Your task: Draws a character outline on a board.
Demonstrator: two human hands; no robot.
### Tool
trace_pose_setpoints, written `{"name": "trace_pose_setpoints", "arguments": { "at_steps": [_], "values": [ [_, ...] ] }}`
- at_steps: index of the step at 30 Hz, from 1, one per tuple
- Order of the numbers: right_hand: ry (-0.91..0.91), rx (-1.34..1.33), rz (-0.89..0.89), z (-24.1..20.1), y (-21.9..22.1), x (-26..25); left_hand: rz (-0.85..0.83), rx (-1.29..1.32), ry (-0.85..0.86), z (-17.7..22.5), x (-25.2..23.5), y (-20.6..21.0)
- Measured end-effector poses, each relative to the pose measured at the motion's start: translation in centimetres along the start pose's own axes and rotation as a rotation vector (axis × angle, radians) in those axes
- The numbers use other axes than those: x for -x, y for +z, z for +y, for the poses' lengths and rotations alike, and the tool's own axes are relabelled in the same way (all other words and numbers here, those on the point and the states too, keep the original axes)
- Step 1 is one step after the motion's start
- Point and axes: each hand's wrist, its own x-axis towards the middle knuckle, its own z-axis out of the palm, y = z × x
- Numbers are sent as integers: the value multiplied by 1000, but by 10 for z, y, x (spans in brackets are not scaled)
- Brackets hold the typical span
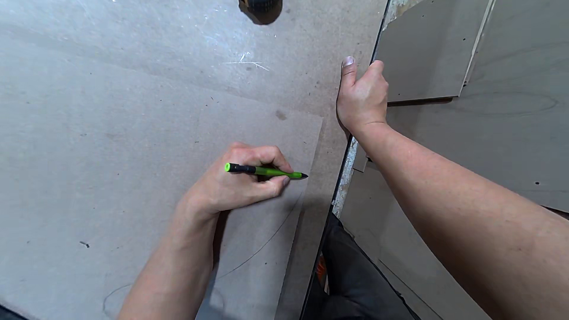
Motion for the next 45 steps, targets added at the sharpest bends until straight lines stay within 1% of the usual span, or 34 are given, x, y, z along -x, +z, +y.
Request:
{"name": "trace_pose_setpoints", "arguments": {
  "at_steps": [5,10,15,20,22,25,29,30,33,34,36,39,45],
  "values": [
    [-8,4,0,0,-1,0,-38,-41,-7,1,0,-1],
    [-9,3,0,0,-1,0,102,-40,-9,0,-1,4],
    [-11,6,14,0,0,0,6,-45,-5,1,0,0],
    [-5,3,-1,0,0,-1,199,-38,-29,1,-2,8],
    [-5,8,0,1,0,-1,193,-8,-19,0,-1,8],
    [-9,13,1,1,0,0,152,-33,-12,-1,0,7],
    [-4,-1,2,0,0,0,324,-45,-46,0,-1,14],
    [-3,1,2,0,0,0,339,-32,-37,0,-1,15],
    [-7,14,4,0,0,0,276,-32,-6,-1,0,13],
    [-12,17,6,0,0,0,283,-55,-12,0,0,13],
    [-17,21,11,0,0,1,392,-58,-53,0,-1,18],
    [-27,17,14,0,0,1,633,36,-103,2,-5,26],
    [-26,34,18,0,1,1,965,77,-50,-1,-9,41]
  ]
}}
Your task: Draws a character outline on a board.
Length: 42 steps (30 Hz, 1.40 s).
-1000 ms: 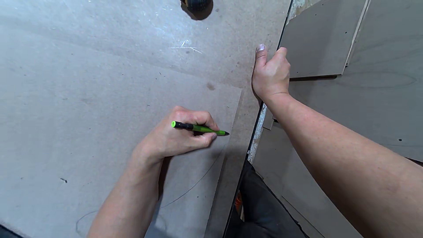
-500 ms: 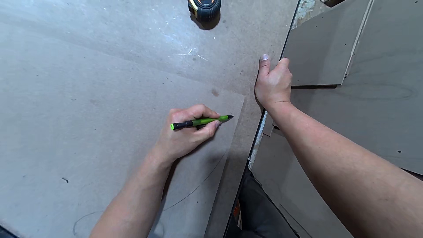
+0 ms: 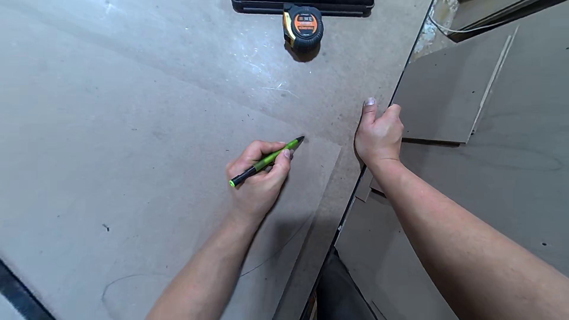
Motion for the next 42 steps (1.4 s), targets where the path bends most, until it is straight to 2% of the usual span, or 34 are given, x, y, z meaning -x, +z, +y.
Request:
{"name": "trace_pose_setpoints", "arguments": {
  "at_steps": [4,7,13,16,19,24,26,29,33,38,42],
  "values": [
    [-5,11,2,0,1,1,239,-32,7,-1,7,10],
    [-4,9,11,0,1,1,307,-100,20,-4,10,15],
    [11,18,3,-1,0,2,259,-176,27,-3,12,17],
    [11,20,6,0,0,2,178,-225,7,2,15,15],
    [5,11,2,0,0,2,96,-202,63,-1,12,12],
    [4,6,20,1,1,1,169,-101,24,-2,8,13],
    [9,8,12,1,1,2,79,-130,38,-2,9,9],
    [8,8,9,0,1,1,-140,-149,97,-3,7,1],
    [-1,11,16,1,1,1,-161,-112,72,-2,6,0],
    [4,11,20,1,2,1,-426,-73,74,-2,-1,-11],
    [-1,10,19,1,2,0,-424,-90,69,-1,-1,-11]
  ]
}}
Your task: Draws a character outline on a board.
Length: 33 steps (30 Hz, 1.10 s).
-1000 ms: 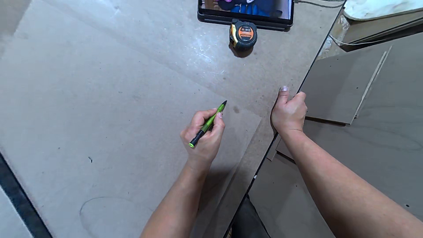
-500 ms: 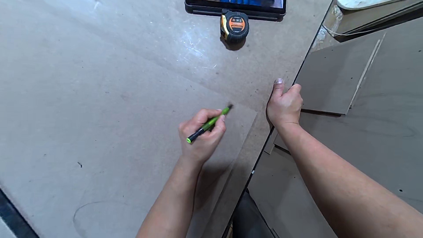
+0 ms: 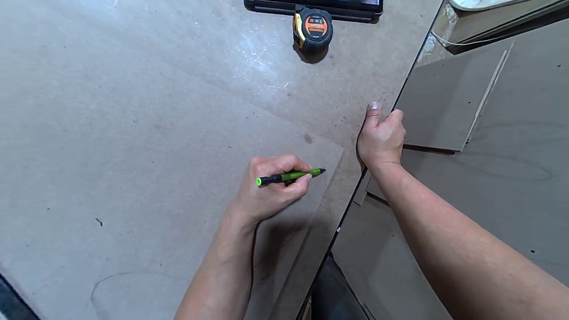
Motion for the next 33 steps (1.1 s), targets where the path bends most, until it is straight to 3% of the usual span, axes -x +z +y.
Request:
{"name": "trace_pose_setpoints", "arguments": {
  "at_steps": [6,11,16,20,24,30,33],
  "values": [
    [4,4,3,0,0,1,394,13,-109,4,0,14],
    [3,7,-1,-1,0,1,345,-28,-70,3,2,13],
    [-6,12,6,-2,-1,2,590,-13,-122,5,1,24],
    [-10,28,9,-2,-1,3,578,-46,-117,6,4,25],
    [-12,37,12,-3,-1,3,741,42,-119,2,2,20],
    [-48,11,22,2,3,2,868,118,-86,5,4,18],
    [-63,-13,24,4,3,-1,906,140,-157,14,10,29]
  ]
}}
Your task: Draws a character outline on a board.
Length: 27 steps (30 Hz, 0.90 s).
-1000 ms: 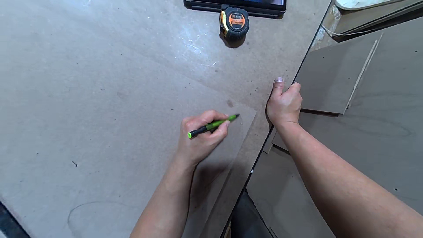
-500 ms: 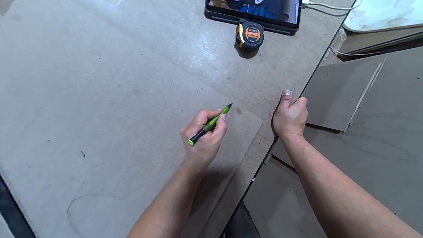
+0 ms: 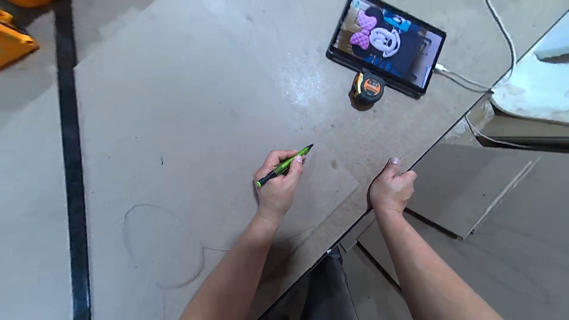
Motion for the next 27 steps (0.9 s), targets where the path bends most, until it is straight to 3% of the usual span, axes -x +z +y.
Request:
{"name": "trace_pose_setpoints", "arguments": {
  "at_steps": [4,7,9,11,13,15,18,22,27],
  "values": [
    [-26,-66,-49,5,-4,2,-56,-80,-77,3,21,12],
    [-158,-74,-281,18,-25,-8,-21,-106,-79,-1,20,17],
    [-251,224,-574,23,-60,-36,26,-51,-98,-2,20,17],
    [-464,640,-812,7,-90,-73,15,-54,-85,-2,18,18],
    [-858,691,-674,-17,-105,-87,-33,-80,-49,-2,19,18],
    [-1271,384,-403,-50,-88,-89,-55,-86,-8,-4,19,18],
    [-1676,91,-403,-110,-33,-80,-6,-154,15,-4,22,22],
    [-1867,75,-276,-135,43,-80,-31,-188,33,-2,20,22],
    [-1861,116,-302,-135,53,-85,-86,-167,42,-1,19,20]
  ]
}}
